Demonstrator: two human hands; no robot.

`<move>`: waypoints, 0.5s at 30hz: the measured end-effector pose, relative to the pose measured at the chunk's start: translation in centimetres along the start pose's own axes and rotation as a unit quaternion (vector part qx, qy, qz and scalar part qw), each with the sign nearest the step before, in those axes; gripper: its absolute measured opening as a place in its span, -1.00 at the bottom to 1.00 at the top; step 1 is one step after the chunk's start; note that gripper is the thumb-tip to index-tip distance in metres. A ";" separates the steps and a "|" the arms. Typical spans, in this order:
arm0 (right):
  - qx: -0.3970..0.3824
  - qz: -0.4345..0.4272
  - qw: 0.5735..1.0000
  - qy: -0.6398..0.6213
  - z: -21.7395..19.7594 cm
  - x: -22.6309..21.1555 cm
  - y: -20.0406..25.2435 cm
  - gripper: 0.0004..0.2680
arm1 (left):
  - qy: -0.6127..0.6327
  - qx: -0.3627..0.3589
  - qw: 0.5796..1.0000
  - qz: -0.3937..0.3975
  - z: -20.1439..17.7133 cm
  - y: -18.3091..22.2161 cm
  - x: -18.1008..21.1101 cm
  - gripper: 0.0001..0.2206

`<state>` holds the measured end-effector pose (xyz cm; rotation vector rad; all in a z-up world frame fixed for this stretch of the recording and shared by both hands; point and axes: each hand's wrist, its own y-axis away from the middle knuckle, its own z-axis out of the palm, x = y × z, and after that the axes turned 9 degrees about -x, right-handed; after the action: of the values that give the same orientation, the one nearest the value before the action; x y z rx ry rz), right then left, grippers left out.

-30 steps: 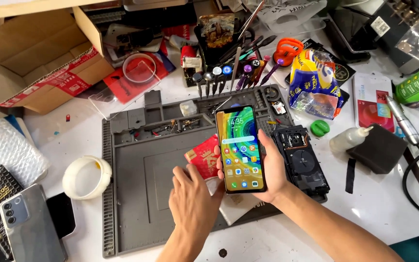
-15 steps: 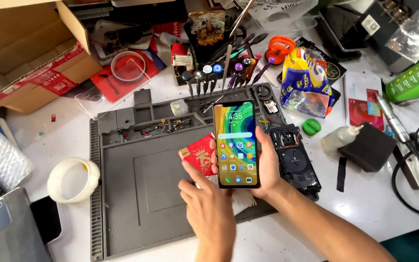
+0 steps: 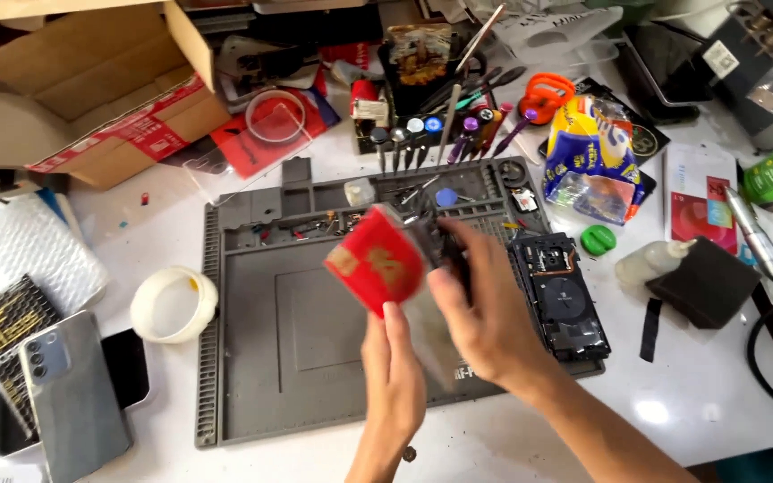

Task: Testing a smartphone's touch screen and camera functionality, followed by internal component adjustment on a repair bench.

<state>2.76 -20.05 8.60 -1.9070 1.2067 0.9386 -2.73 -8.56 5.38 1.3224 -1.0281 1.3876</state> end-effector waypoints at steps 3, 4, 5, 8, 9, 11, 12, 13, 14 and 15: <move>0.055 -0.041 0.977 0.203 2.0 0.2 0.1 -0.60 | 0.219 -0.076 0.969 -0.092 0.5 0.0 -1.7 -0.39; 0.086 -0.051 0.955 0.278 2.8 0.8 0.2 -0.59 | 0.343 -0.097 0.922 -0.149 0.7 -0.1 -2.9 -0.28; 0.084 -0.051 0.955 0.279 3.1 0.7 0.5 -0.59 | 0.346 -0.096 0.921 -0.150 0.4 -0.1 -1.7 -0.28; 0.050 -0.042 0.933 0.354 4.1 0.7 1.2 -0.54 | 0.386 -0.008 0.876 -0.289 -0.6 -0.4 1.7 -0.35; 0.043 -0.052 0.926 0.371 4.5 0.7 1.4 -0.50 | 0.395 -0.012 0.868 -0.301 -1.1 -0.6 2.7 -0.36; 0.032 -0.066 0.920 0.385 5.3 1.1 1.7 -0.46 | 0.405 -0.010 0.860 -0.310 -2.3 -0.7 3.9 -0.36; 0.014 -0.066 0.925 0.374 5.6 1.5 1.9 -0.40 | 0.410 -0.024 0.855 -0.315 -2.9 -0.6 4.0 -0.36; -0.002 -0.063 0.929 0.363 5.9 1.9 2.0 -0.34 | 0.414 -0.041 0.850 -0.322 -3.4 -0.6 4.1 -0.36; -0.005 -0.064 0.930 0.362 6.0 1.9 2.0 -0.34 | 0.414 -0.037 0.850 -0.323 -3.9 -0.6 3.8 -0.36; -0.055 -0.037 0.939 0.338 6.0 2.1 2.2 -0.30 | 0.407 -0.043 0.852 -0.327 -4.4 -0.6 3.5 -0.39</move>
<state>0.13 -16.69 3.49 -2.4492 1.4595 0.3009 -3.05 -3.93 8.50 0.7473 -0.0341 1.1482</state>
